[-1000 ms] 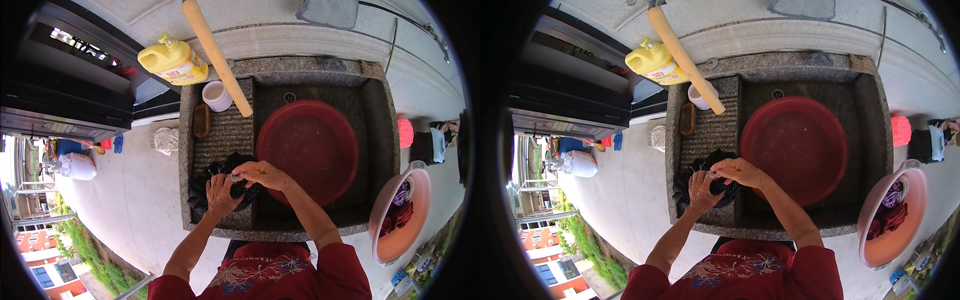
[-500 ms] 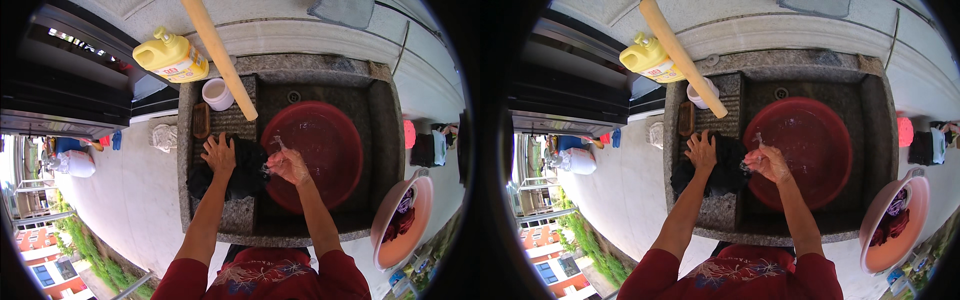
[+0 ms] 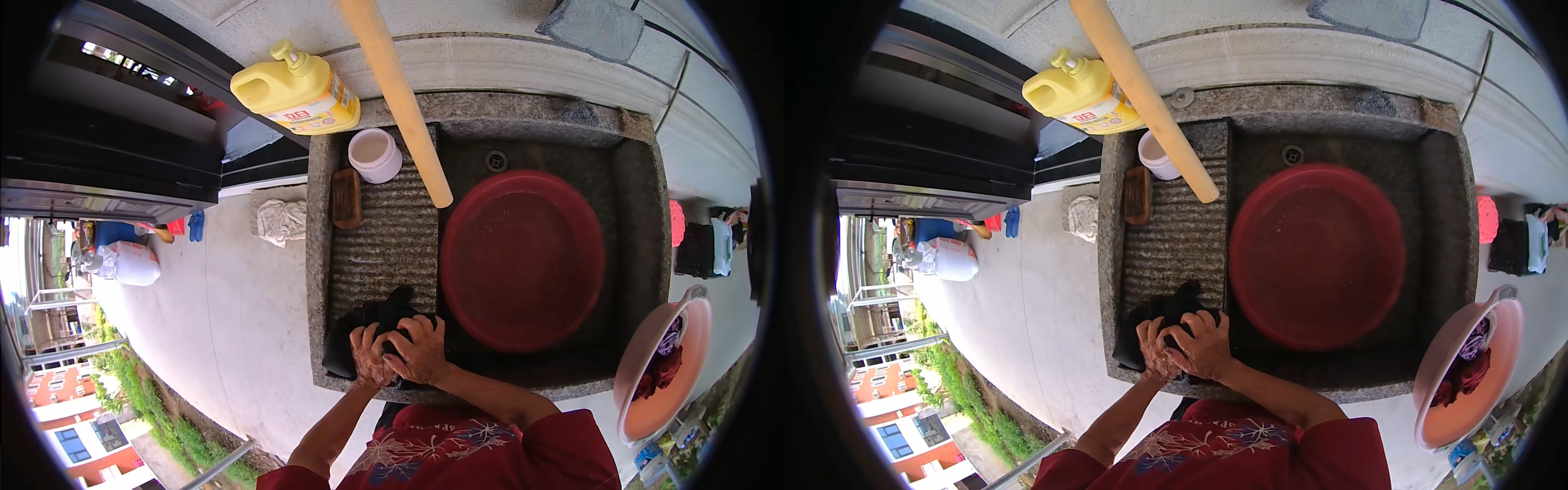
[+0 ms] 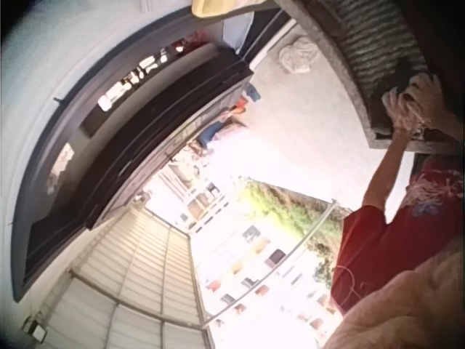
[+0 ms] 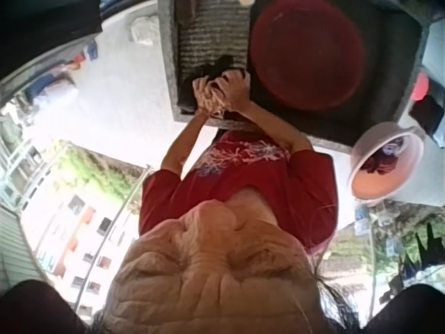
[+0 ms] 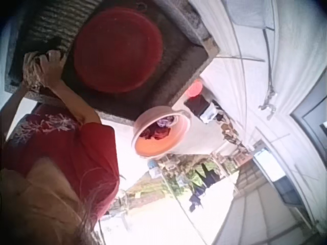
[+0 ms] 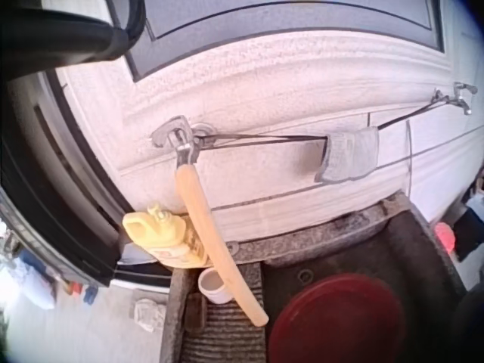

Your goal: The person hand-washes clothes at an outdoor stone washbasin. They scrub a patterned cloth on the washboard, rinse it in a red basin, then scrub and rinse a black garment, wringing each item before placing it in a pink basin.

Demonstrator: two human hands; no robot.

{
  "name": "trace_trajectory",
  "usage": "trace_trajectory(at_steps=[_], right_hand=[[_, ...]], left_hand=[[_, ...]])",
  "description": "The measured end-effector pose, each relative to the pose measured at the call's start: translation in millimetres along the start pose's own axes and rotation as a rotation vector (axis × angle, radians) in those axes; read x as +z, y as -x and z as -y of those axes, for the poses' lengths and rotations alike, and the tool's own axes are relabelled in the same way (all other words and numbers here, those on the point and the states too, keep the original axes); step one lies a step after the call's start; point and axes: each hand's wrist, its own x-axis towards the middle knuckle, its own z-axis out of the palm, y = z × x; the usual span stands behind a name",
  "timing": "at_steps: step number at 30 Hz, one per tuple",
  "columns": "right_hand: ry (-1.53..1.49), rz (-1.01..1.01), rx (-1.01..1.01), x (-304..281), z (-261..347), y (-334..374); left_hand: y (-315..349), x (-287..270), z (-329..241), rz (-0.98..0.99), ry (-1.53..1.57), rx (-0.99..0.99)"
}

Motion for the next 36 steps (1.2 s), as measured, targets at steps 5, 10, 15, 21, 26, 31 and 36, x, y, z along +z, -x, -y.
trace_trajectory(at_steps=[5,10,15,21,26,31,36], right_hand=[[0.175,0.147,0.249,36.5,-36.6,-64.8],[0.361,0.090,0.236,56.9,-59.3,-117.1],[0.258,0.146,0.287,54.6,-100.1,-147.4],[0.001,-0.024,-0.060,-2.7,-18.6,-92.6],[0.046,-0.178,-0.084,22.3,20.6,-40.6],[0.090,-0.109,0.078,44.1,-11.3,-58.5],[0.213,-0.079,0.264,68.3,-48.4,-103.4]], left_hand=[[-67.7,21.5,41.7,0.061,0.092,-0.111],[-103.0,55.6,72.8,-0.054,-0.151,-0.254],[-164.3,15.2,24.2,0.009,0.217,-0.493],[-67.0,-65.6,6.1,0.207,0.119,0.038],[-22.4,-30.4,22.5,0.138,0.150,-0.053],[-52.4,3.0,43.2,0.246,0.007,0.064],[-96.9,28.2,69.8,0.145,0.088,0.076]])
